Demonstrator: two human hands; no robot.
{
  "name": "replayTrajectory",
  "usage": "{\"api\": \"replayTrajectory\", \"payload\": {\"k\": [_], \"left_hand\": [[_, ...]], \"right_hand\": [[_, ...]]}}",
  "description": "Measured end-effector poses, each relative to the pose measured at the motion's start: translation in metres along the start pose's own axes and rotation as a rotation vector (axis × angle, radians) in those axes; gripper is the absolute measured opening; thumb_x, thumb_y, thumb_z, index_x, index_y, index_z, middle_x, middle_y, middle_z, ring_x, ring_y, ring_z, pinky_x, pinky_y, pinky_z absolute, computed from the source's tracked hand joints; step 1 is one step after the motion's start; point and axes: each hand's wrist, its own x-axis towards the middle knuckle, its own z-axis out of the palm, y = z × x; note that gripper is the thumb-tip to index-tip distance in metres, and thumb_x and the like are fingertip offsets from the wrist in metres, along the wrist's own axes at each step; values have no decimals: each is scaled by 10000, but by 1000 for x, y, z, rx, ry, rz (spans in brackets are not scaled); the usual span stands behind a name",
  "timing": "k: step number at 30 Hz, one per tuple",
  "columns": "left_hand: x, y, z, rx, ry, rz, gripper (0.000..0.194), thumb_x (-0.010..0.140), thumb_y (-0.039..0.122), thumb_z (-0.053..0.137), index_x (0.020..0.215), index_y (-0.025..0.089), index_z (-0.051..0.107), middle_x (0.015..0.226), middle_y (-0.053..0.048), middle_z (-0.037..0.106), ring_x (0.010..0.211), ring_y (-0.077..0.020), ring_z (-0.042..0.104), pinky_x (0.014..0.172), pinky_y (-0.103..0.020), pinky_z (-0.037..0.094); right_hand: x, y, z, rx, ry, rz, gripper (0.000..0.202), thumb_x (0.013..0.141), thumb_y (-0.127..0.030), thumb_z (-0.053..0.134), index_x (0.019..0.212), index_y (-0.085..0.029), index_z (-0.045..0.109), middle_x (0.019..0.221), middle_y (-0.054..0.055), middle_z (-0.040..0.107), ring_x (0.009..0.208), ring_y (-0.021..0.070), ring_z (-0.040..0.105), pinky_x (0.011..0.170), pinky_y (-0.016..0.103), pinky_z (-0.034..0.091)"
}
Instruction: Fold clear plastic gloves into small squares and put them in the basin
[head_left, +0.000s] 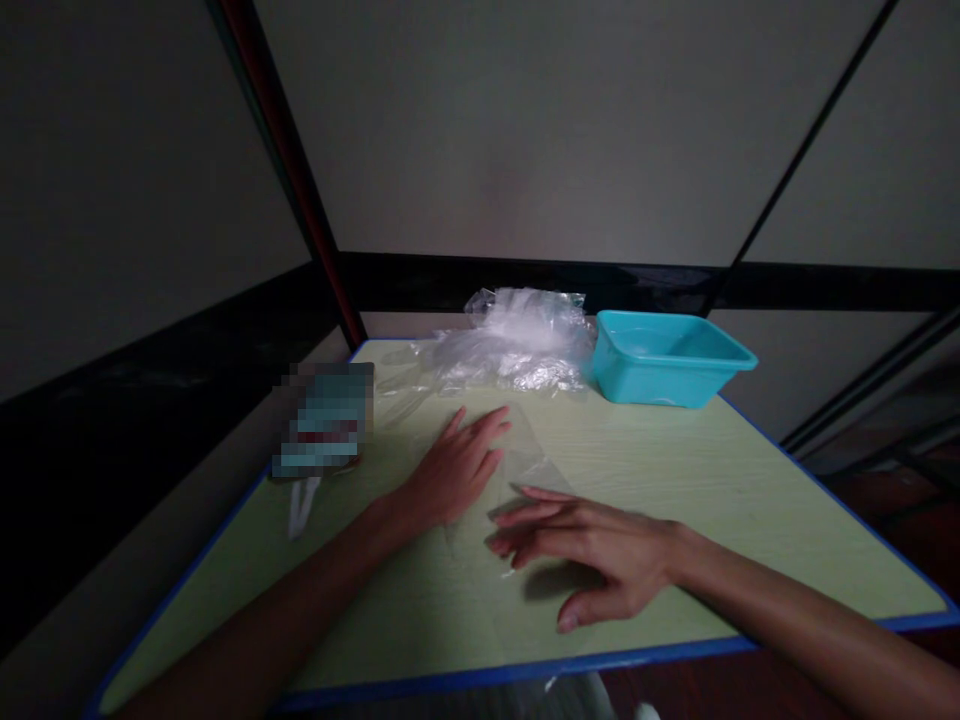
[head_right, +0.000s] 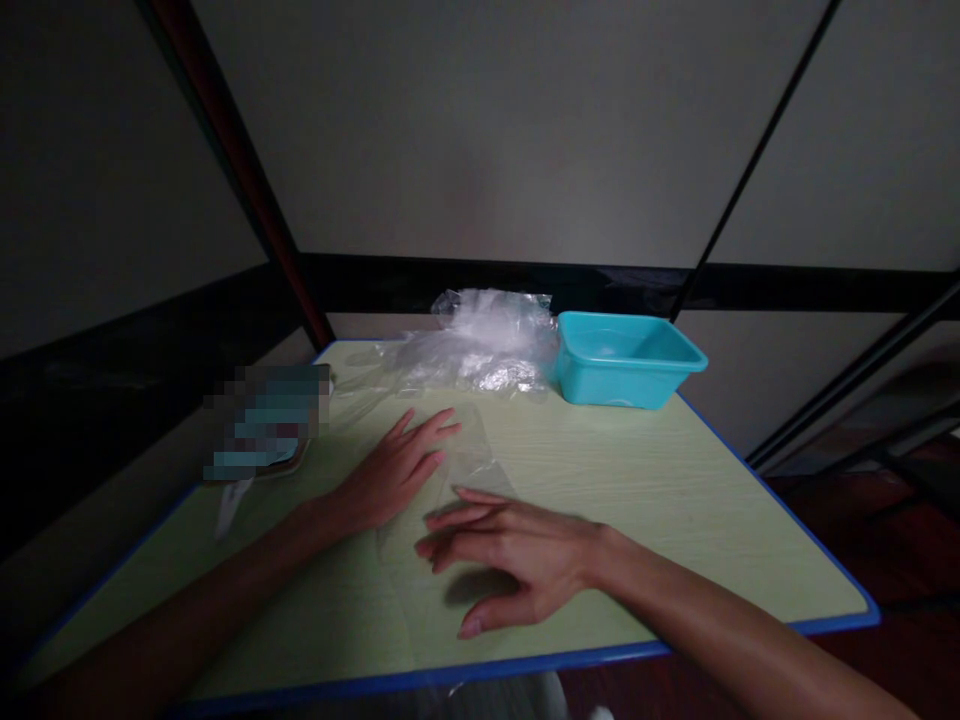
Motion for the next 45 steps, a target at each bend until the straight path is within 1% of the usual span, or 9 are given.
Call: {"api": "replayTrajectory", "payload": {"k": [5, 7, 10, 15, 22, 33, 38, 41, 45], "left_hand": [[0, -6, -13, 208, 234, -292, 363, 859, 211, 261, 1198, 134, 365, 1029, -81, 611, 996, -185, 535, 897, -334, 352], [-2, -8, -19, 310, 244, -387, 357, 856, 227, 266, 1178, 150, 399, 979, -86, 620, 909, -209, 574, 776, -319, 415], [-4, -6, -24, 416, 170, -443, 351, 847, 230, 274, 1154, 169, 433, 906, -78, 631, 812, -214, 601, 686, -304, 427], [-3, 0, -24, 487, 37, -445, 356, 849, 231, 255, 1131, 149, 457, 759, -84, 640, 698, -225, 615, 592, -300, 421], [-2, -2, -20, 446, 31, -432, 343, 856, 233, 256, 1132, 164, 449, 782, -81, 638, 713, -213, 611, 622, -301, 425], [1, -21, 3, 2, 151, -238, 400, 878, 301, 257, 1229, 118, 317, 1192, -116, 494, 1058, -182, 490, 898, -314, 357], [2, -19, -5, -116, 318, -326, 342, 886, 287, 222, 1172, 152, 352, 1107, -67, 571, 971, -173, 555, 847, -308, 400], [1, -15, -8, -128, 291, -335, 337, 887, 301, 213, 1159, 164, 361, 996, -47, 625, 832, -172, 609, 787, -313, 429], [1, -13, -3, -127, 214, -327, 341, 879, 298, 237, 1156, 153, 372, 1037, -68, 609, 870, -180, 600, 796, -319, 431]], "right_hand": [[-7, 25, -8, -59, 299, 209, 313, 867, -308, 373, 1142, -170, 431, 1177, 89, 504, 1130, 172, 418, 1007, 422, 212], [-11, 37, -10, -98, 386, 297, 300, 883, -307, 336, 1140, -180, 424, 1148, 86, 519, 1090, 179, 451, 991, 438, 235], [-13, 49, -12, -162, 388, 379, 335, 892, -321, 306, 1185, -185, 394, 1164, 94, 503, 1085, 193, 452, 995, 460, 219], [-12, 50, -12, -225, 313, 443, 337, 898, -322, 279, 1195, -202, 387, 1189, 79, 488, 1089, 200, 445, 994, 486, 202], [-12, 47, -11, -280, 340, 487, 316, 900, -311, 278, 1174, -204, 394, 1160, 68, 517, 1064, 194, 468, 996, 478, 199], [-15, 46, -10, -349, 454, 611, 264, 902, -274, 258, 1045, -185, 461, 1029, 54, 597, 951, 177, 551, 999, 441, 214], [-15, 44, -10, -367, 498, 644, 271, 895, -260, 264, 1063, -175, 458, 933, 50, 638, 905, 180, 581, 1000, 430, 227], [-15, 43, -11, -352, 493, 643, 279, 893, -260, 269, 1073, -164, 459, 907, 54, 649, 903, 179, 585, 995, 416, 245], [-15, 44, -10, -344, 480, 654, 286, 893, -257, 275, 1091, -153, 454, 913, 57, 651, 922, 178, 579, 995, 411, 248]]}}
